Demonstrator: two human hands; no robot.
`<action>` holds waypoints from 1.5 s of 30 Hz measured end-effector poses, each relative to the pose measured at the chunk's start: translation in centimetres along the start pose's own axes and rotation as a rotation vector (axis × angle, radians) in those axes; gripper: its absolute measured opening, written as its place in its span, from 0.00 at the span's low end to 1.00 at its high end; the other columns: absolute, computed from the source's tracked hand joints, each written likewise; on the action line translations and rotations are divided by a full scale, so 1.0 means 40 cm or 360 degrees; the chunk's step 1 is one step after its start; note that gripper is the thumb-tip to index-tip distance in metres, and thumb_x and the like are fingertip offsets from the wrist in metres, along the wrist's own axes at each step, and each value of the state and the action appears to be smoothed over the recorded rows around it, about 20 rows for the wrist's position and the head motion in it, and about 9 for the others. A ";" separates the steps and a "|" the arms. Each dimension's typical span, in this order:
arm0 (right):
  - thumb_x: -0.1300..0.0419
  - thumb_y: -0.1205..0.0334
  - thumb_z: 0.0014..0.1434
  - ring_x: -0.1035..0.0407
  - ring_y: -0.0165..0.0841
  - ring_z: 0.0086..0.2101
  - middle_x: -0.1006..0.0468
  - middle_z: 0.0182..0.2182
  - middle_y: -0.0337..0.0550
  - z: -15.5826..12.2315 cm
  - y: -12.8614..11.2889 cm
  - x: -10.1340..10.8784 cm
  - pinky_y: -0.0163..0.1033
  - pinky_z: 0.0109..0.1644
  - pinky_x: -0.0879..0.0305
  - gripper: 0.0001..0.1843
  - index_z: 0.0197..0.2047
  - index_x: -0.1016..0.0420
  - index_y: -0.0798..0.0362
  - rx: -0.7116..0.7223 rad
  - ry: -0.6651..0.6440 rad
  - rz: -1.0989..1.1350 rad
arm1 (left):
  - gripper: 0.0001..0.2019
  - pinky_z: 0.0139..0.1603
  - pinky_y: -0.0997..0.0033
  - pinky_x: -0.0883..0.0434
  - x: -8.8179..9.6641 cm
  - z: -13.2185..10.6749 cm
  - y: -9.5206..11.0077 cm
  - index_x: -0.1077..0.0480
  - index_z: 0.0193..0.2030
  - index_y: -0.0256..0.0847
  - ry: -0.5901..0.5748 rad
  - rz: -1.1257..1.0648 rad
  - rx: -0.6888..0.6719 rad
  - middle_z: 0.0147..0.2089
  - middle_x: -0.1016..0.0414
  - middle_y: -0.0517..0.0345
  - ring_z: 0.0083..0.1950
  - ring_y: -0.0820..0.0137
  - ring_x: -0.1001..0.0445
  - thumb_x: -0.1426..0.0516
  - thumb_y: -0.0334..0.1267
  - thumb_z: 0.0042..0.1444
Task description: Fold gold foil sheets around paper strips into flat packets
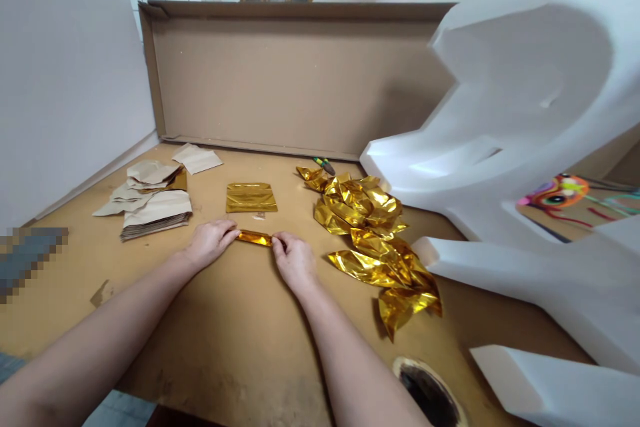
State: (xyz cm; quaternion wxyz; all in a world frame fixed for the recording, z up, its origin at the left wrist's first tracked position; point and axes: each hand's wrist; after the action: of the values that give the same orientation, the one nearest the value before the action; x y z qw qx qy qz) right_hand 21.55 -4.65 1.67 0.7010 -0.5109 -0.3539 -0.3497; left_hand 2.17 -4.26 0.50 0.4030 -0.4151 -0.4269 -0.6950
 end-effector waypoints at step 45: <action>0.55 0.65 0.60 0.28 0.36 0.36 0.20 0.35 0.44 -0.002 -0.014 -0.004 0.35 0.36 0.38 0.17 0.42 0.26 0.49 -0.0027 -0.0123 -0.0120 | 0.13 0.40 0.74 0.34 -0.050 0.010 0.002 0.26 0.33 0.39 0.0045 -0.0558 0.0238 0.35 0.22 0.56 0.39 0.68 0.26 0.52 0.34 0.58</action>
State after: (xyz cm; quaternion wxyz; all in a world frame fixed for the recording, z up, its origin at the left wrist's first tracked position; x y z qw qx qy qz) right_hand 21.01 -4.85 1.76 0.6689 -0.5162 -0.3966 -0.3589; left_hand 2.99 -3.50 -1.19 0.3114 -0.2934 -0.5373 -0.7268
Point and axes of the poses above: each hand's wrist, its own z-axis towards the middle knuckle, its own x-axis out of the back of the hand, y = z × x
